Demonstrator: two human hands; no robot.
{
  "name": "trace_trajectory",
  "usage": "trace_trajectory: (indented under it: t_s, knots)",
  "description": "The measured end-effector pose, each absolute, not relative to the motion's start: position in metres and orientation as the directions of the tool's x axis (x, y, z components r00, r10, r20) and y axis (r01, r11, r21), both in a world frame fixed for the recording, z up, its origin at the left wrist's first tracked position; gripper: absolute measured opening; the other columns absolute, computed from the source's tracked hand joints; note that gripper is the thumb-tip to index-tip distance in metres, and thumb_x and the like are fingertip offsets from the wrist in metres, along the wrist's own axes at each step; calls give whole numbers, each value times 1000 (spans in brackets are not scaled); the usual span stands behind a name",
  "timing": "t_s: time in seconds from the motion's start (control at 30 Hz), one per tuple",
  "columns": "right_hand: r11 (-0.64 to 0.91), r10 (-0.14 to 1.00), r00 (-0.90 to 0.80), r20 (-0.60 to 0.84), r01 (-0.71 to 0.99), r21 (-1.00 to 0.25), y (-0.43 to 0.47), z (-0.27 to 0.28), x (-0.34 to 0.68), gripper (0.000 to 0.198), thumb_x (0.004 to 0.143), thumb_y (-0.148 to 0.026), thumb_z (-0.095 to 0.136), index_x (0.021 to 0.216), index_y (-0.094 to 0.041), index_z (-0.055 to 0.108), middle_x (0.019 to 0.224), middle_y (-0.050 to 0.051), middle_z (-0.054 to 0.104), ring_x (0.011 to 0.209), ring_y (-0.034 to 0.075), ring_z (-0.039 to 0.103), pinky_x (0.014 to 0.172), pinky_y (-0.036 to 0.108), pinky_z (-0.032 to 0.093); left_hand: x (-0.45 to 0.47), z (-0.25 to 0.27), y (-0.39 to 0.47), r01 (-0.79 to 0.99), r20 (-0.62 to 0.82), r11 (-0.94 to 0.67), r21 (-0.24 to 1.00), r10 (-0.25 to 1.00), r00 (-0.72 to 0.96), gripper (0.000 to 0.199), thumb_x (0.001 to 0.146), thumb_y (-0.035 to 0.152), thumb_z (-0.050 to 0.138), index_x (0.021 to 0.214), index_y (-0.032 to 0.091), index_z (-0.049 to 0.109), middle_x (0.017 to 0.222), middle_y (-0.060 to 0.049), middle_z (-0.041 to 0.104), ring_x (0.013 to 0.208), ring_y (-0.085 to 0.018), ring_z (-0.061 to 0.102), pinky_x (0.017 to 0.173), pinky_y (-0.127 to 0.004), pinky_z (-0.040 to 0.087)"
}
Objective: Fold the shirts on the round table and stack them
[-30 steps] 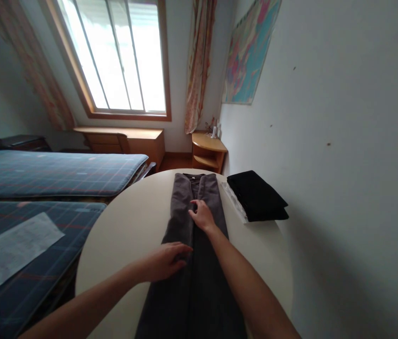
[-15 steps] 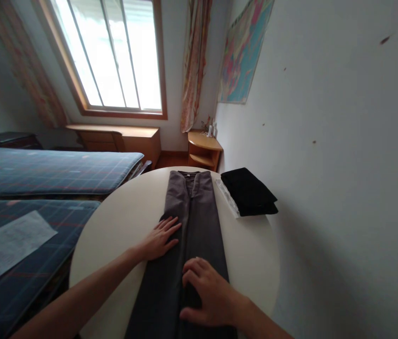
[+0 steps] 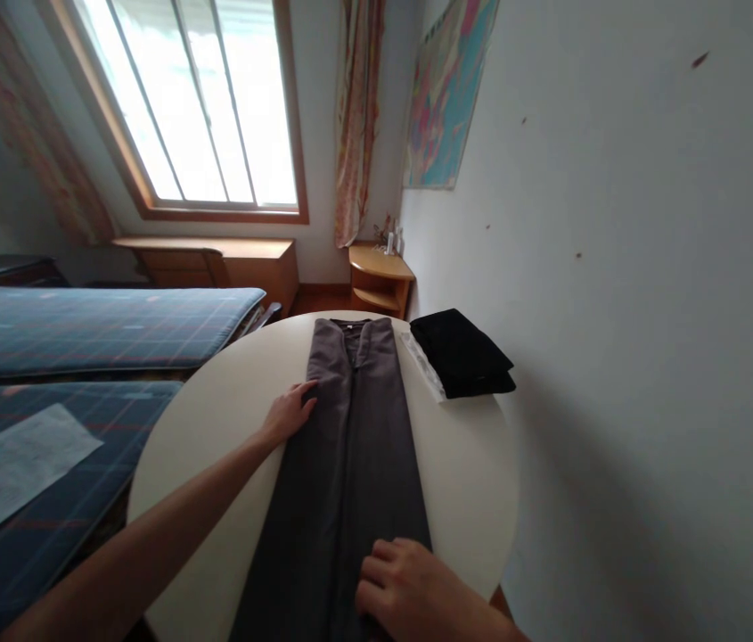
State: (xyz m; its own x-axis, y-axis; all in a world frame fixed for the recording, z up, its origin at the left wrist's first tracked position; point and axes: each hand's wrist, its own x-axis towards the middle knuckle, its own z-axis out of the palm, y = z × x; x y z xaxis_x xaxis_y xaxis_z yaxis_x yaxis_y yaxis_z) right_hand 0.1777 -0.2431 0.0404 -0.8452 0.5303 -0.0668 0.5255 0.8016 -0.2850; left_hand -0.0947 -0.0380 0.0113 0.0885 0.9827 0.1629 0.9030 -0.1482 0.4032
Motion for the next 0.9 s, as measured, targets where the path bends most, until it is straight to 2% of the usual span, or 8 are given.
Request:
trace_trajectory:
  t_s: [0.1,0.2,0.37,0.5,0.63,0.7,0.77,0.9]
  knots:
    - [844,490,-868,-84,496,-202,-246,42,176,10,82,-24,68,88,-21,60,86,0,69,76,18,62,66,30,42,-94,9,-28,899,154,-150,411,984,94,42,92,20,53,134,26,57,139,-6,58,120,-23,60,103,-33,45]
    - [834,505,-856,-109,516,-194,-247,45,178,9,82,-17,65,88,-22,61,86,-1,70,71,16,63,60,28,40,-95,9,-21,901,161,-160,404,982,102,46,89,14,52,133,25,58,144,-5,54,121,-23,60,105,-33,45]
    - [789,533,-833,-149,552,-270,-249,53,182,11,83,-17,62,92,-24,64,85,-1,72,72,17,66,63,27,41,-94,12,-18,914,175,-158,374,980,98,48,89,12,49,136,24,56,145,-6,53,119,-24,61,105,-35,46]
    - [741,544,-819,-181,570,-353,-244,57,182,26,77,-11,60,97,-26,67,83,-2,74,75,17,69,66,26,43,-89,14,-28,931,208,-168,323,973,103,50,91,14,49,139,26,54,150,-8,46,127,-28,54,109,-44,41]
    - [734,514,-838,-184,541,-411,-232,58,179,29,68,-11,65,92,-27,70,81,-4,73,72,15,68,62,23,41,-79,23,-45,880,313,-424,217,884,348,48,91,17,53,138,29,55,155,-6,37,142,-30,34,116,-46,31]
    - [732,471,-860,-199,506,-456,-224,58,175,17,70,-16,66,83,-26,70,72,-5,70,66,13,64,59,22,39,-73,28,-50,804,262,-552,220,827,497,49,93,19,51,140,32,52,154,-4,39,136,-28,41,113,-44,36]
    - [729,473,-860,-194,505,-462,-215,57,168,2,74,-24,67,73,-25,68,65,-5,67,61,12,61,58,22,39,-66,32,-51,774,168,-586,241,811,561,50,95,20,48,143,35,48,152,-4,42,128,-27,49,106,-43,43]
    - [783,516,-856,-37,489,-384,-198,53,155,13,74,-30,64,84,-24,68,88,0,70,77,16,61,69,27,42,-56,35,-39,779,99,-606,163,795,598,48,96,18,45,140,36,52,147,-5,46,123,-28,52,99,-41,47]
